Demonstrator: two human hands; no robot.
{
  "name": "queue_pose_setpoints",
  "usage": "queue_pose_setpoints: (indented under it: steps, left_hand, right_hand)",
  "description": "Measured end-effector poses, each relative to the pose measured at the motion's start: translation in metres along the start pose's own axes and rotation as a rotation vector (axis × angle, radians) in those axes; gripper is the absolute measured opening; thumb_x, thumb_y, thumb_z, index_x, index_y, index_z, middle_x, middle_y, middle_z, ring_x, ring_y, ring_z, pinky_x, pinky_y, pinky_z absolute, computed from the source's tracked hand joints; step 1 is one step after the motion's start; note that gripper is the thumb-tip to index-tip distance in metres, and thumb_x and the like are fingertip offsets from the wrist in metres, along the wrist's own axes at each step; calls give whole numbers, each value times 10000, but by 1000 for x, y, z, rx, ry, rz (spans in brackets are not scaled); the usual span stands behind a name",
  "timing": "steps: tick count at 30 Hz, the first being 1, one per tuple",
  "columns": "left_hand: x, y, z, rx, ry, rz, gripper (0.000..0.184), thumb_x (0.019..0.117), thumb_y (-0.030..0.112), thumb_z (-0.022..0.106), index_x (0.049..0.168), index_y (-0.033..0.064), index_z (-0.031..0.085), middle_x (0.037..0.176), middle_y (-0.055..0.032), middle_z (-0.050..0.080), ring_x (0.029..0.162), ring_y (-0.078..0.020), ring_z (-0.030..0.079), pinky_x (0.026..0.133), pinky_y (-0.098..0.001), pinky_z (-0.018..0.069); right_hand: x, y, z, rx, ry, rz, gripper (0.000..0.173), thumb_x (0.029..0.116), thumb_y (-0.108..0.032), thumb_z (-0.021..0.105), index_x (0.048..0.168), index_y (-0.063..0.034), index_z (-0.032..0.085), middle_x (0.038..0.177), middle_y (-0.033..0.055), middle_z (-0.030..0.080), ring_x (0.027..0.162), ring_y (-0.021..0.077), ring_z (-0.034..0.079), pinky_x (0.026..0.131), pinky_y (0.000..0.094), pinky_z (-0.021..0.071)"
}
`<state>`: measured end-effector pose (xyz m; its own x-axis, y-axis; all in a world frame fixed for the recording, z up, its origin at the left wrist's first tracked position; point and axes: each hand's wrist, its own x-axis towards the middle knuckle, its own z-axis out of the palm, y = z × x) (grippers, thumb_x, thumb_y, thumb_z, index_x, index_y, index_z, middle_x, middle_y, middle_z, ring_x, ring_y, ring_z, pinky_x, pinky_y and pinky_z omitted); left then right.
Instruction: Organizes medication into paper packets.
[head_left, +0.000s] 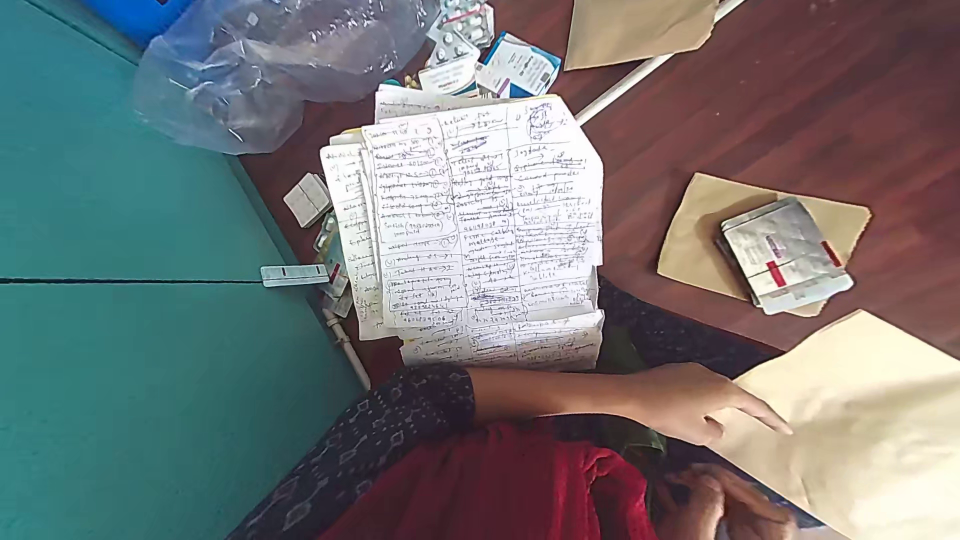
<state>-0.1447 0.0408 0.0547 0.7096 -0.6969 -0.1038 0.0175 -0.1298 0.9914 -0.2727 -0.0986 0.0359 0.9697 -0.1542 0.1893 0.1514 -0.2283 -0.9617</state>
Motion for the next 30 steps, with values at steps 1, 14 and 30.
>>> queue_pose_setpoints:
  steps: [1, 14, 30]
  left_hand:
    - [0, 1, 0, -5, -2, -8, 485, 851, -163, 570, 1308, -30, 660, 1237, -225, 697, 1164, -351, 658, 1024, -467, 469]
    - [15, -1, -1, 63, -219, 19, 515, 943, -110, 573, 1445, 0, 541, 1365, -181, 634, 1234, -281, 623, 1063, -418, 473]
    - [14, 0, 4, -3, -114, -32, 371, 990, -60, 511, 1321, 18, 658, 1169, -136, 716, 841, -133, 647, 742, -279, 518]
  right_hand:
    - [-5, -1, 3, -16, -15, -9, 108, 1002, -160, 577, 1065, -241, 611, 1015, -213, 685, 819, -85, 653, 669, 102, 544]
    - [13, 1, -8, -155, 261, 62, 87, 840, -23, 644, 927, -35, 650, 885, -92, 699, 734, -42, 657, 641, 148, 580]
    - [10, -43, -50, -36, -142, 385, 447, 940, -213, 685, 1319, -61, 503, 633, -187, 536, 476, -101, 471, 412, 105, 428]
